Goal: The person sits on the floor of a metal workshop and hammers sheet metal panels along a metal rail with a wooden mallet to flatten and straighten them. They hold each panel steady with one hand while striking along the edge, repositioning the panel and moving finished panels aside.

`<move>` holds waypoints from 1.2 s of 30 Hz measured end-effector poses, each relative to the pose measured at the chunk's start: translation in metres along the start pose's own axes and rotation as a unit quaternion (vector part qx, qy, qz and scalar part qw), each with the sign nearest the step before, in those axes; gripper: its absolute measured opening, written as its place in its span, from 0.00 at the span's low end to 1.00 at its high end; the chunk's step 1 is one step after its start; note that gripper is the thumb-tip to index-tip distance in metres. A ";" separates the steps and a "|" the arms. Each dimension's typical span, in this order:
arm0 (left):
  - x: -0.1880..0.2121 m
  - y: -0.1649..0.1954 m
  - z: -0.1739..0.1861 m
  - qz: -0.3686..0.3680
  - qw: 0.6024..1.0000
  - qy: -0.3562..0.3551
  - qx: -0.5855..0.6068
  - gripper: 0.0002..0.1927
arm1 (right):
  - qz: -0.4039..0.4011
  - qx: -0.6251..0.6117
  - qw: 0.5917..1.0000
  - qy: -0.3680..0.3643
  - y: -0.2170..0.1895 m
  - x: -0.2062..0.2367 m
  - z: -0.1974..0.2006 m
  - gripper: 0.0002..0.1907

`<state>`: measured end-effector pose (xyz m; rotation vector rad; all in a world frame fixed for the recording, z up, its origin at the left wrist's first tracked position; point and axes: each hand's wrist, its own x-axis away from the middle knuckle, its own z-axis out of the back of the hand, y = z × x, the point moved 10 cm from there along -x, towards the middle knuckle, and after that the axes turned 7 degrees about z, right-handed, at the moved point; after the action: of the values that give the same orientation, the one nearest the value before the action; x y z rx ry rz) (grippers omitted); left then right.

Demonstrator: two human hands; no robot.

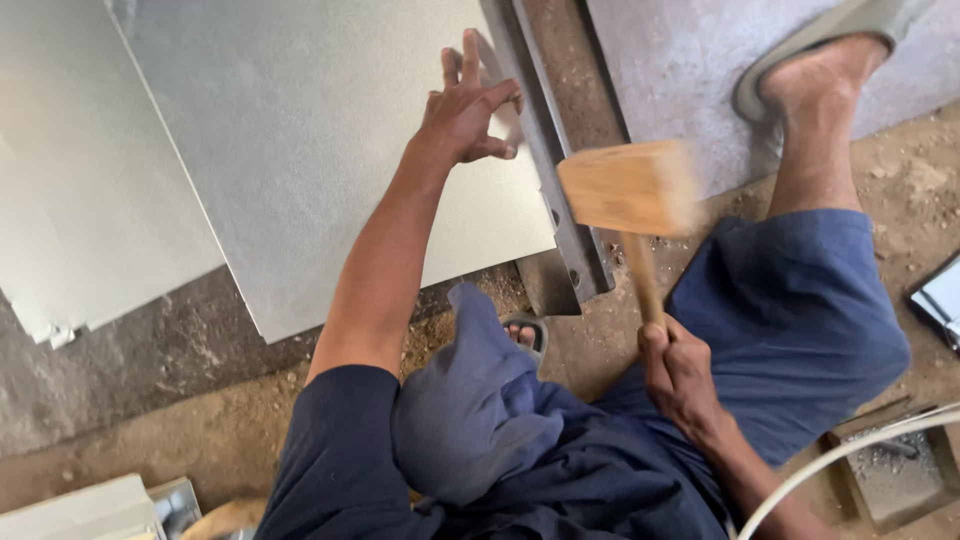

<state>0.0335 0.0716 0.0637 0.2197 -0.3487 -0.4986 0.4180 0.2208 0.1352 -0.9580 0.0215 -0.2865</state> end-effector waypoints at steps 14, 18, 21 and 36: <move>0.002 0.001 0.005 0.016 0.999 -0.027 0.037 0.46 | 0.237 0.170 0.956 0.026 -0.061 -0.027 -0.014 0.19; 0.003 0.001 0.009 0.018 0.999 -0.031 0.033 0.43 | -0.017 0.011 1.000 0.018 -0.004 -0.038 -0.010 0.23; 0.004 0.000 0.006 0.022 0.999 -0.033 0.038 0.43 | 0.085 0.000 0.995 0.052 -0.009 -0.012 -0.004 0.19; 0.000 -0.002 0.003 0.016 0.998 -0.028 0.053 0.44 | 0.000 -0.142 0.986 0.093 0.009 -0.014 0.004 0.23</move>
<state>0.0318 0.0689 0.0656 0.3034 -0.4335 -0.4555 0.4072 0.2322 0.1291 -1.2110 0.2389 -0.3792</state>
